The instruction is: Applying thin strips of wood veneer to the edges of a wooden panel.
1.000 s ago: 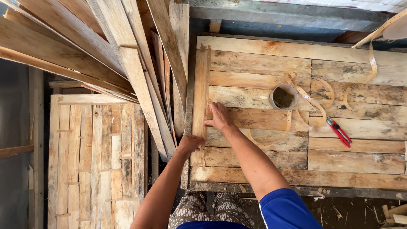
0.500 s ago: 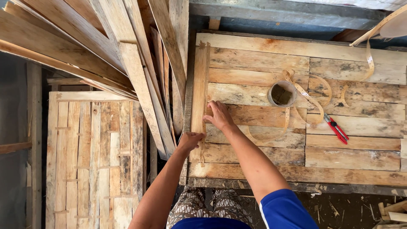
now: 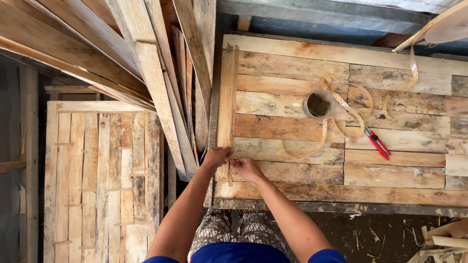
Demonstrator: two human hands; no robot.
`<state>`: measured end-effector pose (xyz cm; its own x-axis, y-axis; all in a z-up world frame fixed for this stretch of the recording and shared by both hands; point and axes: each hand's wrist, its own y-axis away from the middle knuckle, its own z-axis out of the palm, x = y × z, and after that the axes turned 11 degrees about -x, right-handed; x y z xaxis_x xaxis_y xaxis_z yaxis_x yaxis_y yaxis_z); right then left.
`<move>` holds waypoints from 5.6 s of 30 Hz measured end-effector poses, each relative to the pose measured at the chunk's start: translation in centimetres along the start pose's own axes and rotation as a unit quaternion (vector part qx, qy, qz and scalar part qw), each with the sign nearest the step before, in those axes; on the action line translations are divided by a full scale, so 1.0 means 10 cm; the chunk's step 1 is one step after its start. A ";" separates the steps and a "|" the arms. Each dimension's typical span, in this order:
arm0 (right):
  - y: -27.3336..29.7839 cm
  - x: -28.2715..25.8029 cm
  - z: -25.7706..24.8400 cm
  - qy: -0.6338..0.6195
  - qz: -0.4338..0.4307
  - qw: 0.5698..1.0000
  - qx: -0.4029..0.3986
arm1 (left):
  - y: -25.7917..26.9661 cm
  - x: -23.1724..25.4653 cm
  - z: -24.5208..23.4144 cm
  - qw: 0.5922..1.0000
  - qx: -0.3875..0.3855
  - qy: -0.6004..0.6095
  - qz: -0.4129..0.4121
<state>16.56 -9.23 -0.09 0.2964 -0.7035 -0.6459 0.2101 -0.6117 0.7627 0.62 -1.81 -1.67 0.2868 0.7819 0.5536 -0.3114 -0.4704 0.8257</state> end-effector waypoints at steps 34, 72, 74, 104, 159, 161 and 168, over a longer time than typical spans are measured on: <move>0.12 0.08 0.10 -0.174 0.004 0.985 0.012 | 0.28 -0.06 0.14 0.938 0.175 -0.252 0.160; 0.26 -0.07 0.28 -0.050 0.024 0.993 0.100 | 0.45 -0.44 -0.11 0.980 -0.118 -0.158 -0.017; 0.38 -0.27 0.30 -0.022 0.043 0.993 0.105 | 0.44 -0.45 -0.11 0.980 -0.126 -0.150 -0.016; -0.57 -0.80 -0.37 0.227 -0.012 0.952 0.203 | 0.34 -0.57 -0.14 0.985 -0.115 -0.131 -0.011; -0.04 -0.59 -0.19 0.287 -0.124 0.934 0.172 | 0.50 -0.42 -0.10 0.976 -0.092 -0.196 -0.034; 0.13 -0.49 -0.07 0.259 -0.081 0.948 0.167 | 0.50 -0.43 -0.09 0.975 -0.092 -0.200 -0.035; 0.11 0.07 0.17 0.164 -0.102 0.968 0.162 | 0.50 -0.40 -0.09 0.975 -0.089 -0.202 -0.036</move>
<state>15.45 -11.01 0.24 0.5700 -0.4363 -0.6962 0.0081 -0.8443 0.5358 -2.88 -6.90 0.14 0.6350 0.5690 0.5225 -0.4192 -0.3143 0.8518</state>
